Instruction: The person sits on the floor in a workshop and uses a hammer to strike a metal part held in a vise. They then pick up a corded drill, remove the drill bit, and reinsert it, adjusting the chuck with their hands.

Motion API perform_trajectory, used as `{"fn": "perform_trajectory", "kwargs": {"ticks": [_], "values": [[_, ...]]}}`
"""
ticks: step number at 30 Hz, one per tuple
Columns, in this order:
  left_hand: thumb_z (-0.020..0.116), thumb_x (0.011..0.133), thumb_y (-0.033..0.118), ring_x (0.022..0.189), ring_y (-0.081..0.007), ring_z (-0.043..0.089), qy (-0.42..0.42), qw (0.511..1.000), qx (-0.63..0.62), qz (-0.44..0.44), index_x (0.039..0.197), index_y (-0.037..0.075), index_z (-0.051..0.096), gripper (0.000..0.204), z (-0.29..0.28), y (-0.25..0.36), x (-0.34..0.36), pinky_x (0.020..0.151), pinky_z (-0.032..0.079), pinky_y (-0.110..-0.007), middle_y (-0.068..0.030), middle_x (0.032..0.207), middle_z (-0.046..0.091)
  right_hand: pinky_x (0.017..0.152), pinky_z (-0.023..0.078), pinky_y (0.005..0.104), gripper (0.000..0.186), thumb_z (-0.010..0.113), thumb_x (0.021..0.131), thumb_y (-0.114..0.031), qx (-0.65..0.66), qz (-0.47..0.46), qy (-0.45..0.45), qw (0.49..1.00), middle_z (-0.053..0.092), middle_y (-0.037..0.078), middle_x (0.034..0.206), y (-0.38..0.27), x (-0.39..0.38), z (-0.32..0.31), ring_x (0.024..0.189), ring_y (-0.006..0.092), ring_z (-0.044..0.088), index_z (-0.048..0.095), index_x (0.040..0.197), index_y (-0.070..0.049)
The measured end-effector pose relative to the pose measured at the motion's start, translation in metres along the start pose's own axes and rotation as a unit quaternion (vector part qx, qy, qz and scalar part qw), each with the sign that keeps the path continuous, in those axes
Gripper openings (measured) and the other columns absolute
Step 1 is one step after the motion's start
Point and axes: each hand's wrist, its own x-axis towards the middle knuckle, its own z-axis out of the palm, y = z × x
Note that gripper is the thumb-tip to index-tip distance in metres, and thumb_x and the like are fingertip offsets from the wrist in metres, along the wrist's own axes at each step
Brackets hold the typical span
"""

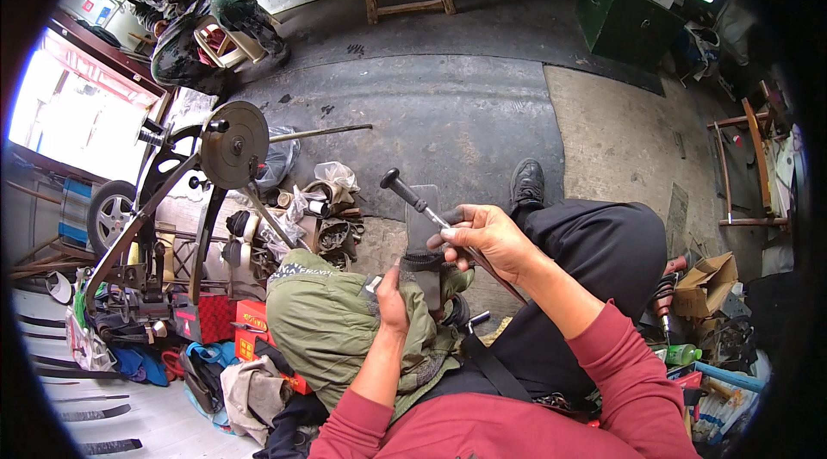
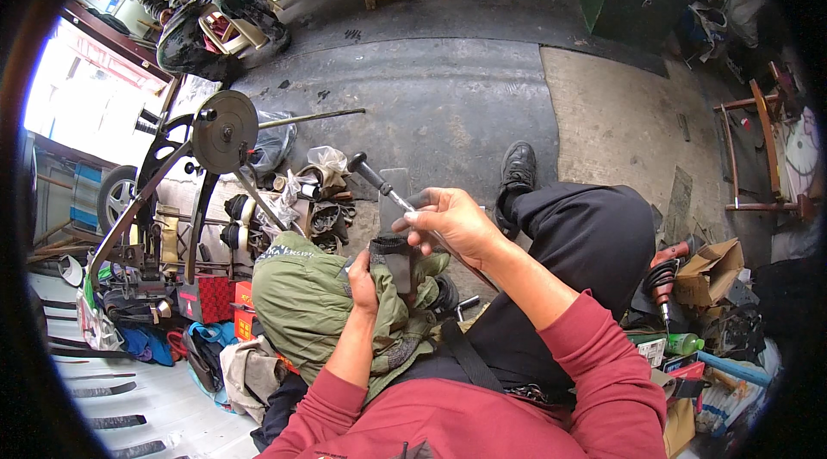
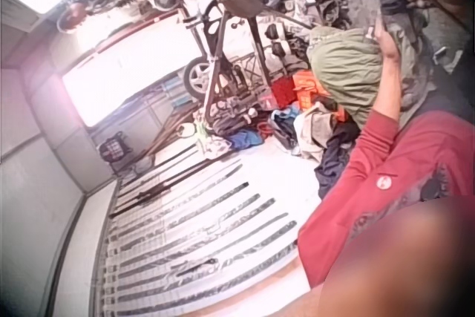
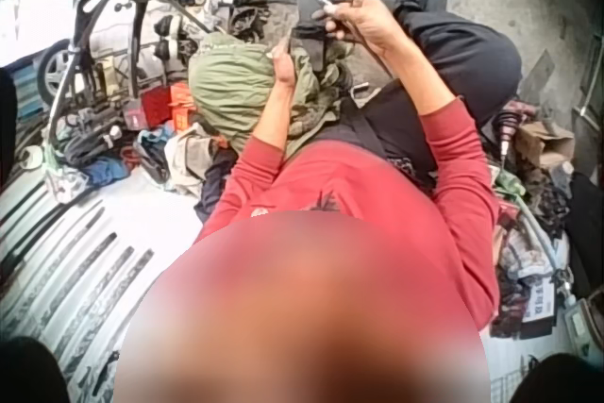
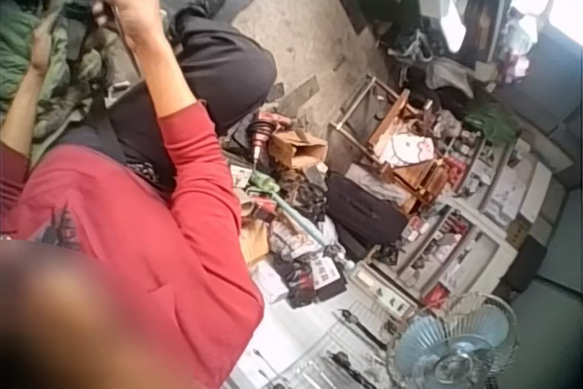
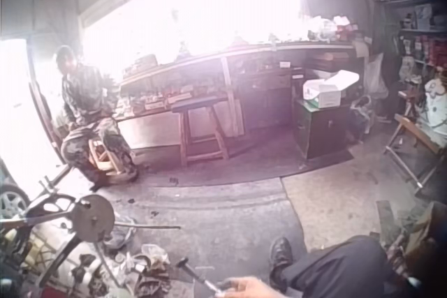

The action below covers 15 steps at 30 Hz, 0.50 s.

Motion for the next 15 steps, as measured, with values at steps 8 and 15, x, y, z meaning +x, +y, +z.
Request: {"fn": "perform_trajectory", "kwargs": {"ticks": [8,15], "values": [[0.036,0.109,0.022,0.106,-0.0195,0.062,0.059,0.984,0.152,0.07,0.123,-0.002,0.065,0.041,0.025,0.008,-0.009,0.1,0.047,-0.034,-0.0092,0.119,0.069,0.057,0.057,0.0247,0.017,0.067,0.1,-0.008,-0.034,0.001,-0.002,0.999,0.075,0.019,0.103,0.0,-0.001,0.001,0.074,0.0129,0.07,0.058,0.111,0.001],[0.033,0.109,0.018,0.102,-0.0181,0.062,0.064,0.994,0.082,0.045,0.118,-0.003,0.066,0.04,0.028,0.008,-0.009,0.097,0.047,-0.033,-0.0098,0.116,0.069,0.06,0.058,0.0247,0.017,0.06,0.104,-0.012,0.005,-0.006,-0.023,1.0,0.075,0.018,0.105,0.004,0.001,-0.004,0.076,0.0136,0.071,0.062,0.113,0.003]]}}
